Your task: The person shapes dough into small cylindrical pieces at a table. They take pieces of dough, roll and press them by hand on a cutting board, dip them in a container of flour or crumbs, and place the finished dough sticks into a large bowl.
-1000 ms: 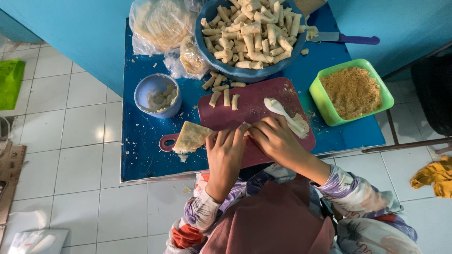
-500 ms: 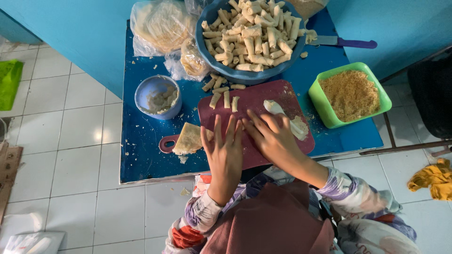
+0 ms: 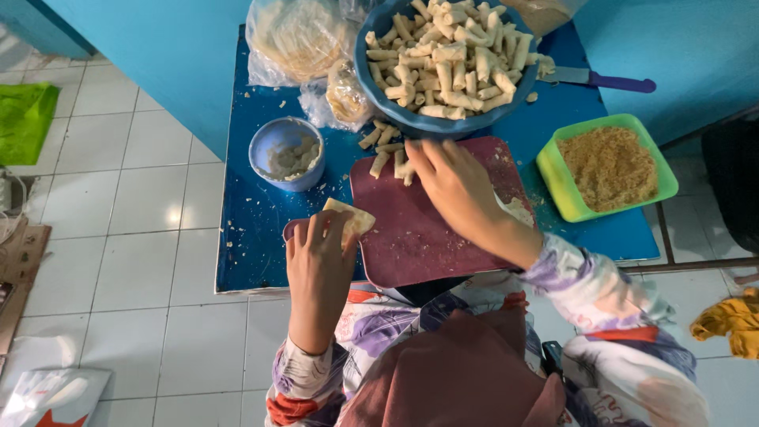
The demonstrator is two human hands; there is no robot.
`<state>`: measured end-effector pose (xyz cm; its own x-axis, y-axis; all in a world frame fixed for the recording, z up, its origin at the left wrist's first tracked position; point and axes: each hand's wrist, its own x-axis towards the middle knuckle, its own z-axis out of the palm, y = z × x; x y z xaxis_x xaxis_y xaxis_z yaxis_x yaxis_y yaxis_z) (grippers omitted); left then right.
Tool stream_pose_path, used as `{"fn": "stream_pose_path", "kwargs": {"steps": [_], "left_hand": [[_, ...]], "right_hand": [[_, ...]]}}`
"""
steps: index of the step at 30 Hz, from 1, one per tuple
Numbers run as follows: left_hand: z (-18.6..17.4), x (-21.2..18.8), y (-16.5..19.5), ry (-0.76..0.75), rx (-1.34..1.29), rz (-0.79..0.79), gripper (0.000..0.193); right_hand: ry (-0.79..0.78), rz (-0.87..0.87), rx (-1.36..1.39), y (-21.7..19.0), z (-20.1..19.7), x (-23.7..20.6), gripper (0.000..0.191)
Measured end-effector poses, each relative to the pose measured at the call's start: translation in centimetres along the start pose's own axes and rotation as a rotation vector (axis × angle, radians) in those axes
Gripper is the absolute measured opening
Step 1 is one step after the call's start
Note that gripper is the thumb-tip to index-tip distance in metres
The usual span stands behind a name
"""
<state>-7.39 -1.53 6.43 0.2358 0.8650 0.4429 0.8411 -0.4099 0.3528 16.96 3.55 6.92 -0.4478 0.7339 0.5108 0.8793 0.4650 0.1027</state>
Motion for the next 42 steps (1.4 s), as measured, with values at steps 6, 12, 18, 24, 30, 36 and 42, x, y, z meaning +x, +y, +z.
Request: {"fn": "stream_pose_path", "kwargs": {"steps": [6, 12, 18, 24, 30, 36, 42], "left_hand": [[0.8, 0.3, -0.4, -0.028, -0.06, -0.011, 0.027], [1.3, 0.3, -0.9, -0.022, -0.071, 0.009, 0.031], [1.5, 0.8, -0.9, -0.019, -0.059, 0.013, 0.038], [0.9, 1.0, -1.6, -0.037, -0.192, 0.025, 0.031], [-0.1, 1.1, -2.0, -0.053, -0.301, 0.012, 0.013], [-0.2, 1.2, -2.2, -0.045, -0.336, 0.003, 0.012], [0.7, 1.3, -2.1, -0.028, -0.275, -0.12, 0.009]], "right_hand": [[-0.003, -0.079, 0.261, -3.0, -0.2, 0.2, 0.037], [0.014, -0.178, 0.38, -4.4, 0.8, -0.6, 0.019], [0.027, -0.302, 0.3, -5.0, 1.9, 0.5, 0.022], [0.026, -0.368, 0.315, -4.8, 2.1, 1.2, 0.021], [-0.021, -0.374, 0.323, -4.3, 2.4, 1.4, 0.016], [0.022, -0.289, 0.449, -4.4, 3.1, 1.9, 0.018], [0.039, -0.284, 0.456, -4.6, 2.8, 2.2, 0.018]]}}
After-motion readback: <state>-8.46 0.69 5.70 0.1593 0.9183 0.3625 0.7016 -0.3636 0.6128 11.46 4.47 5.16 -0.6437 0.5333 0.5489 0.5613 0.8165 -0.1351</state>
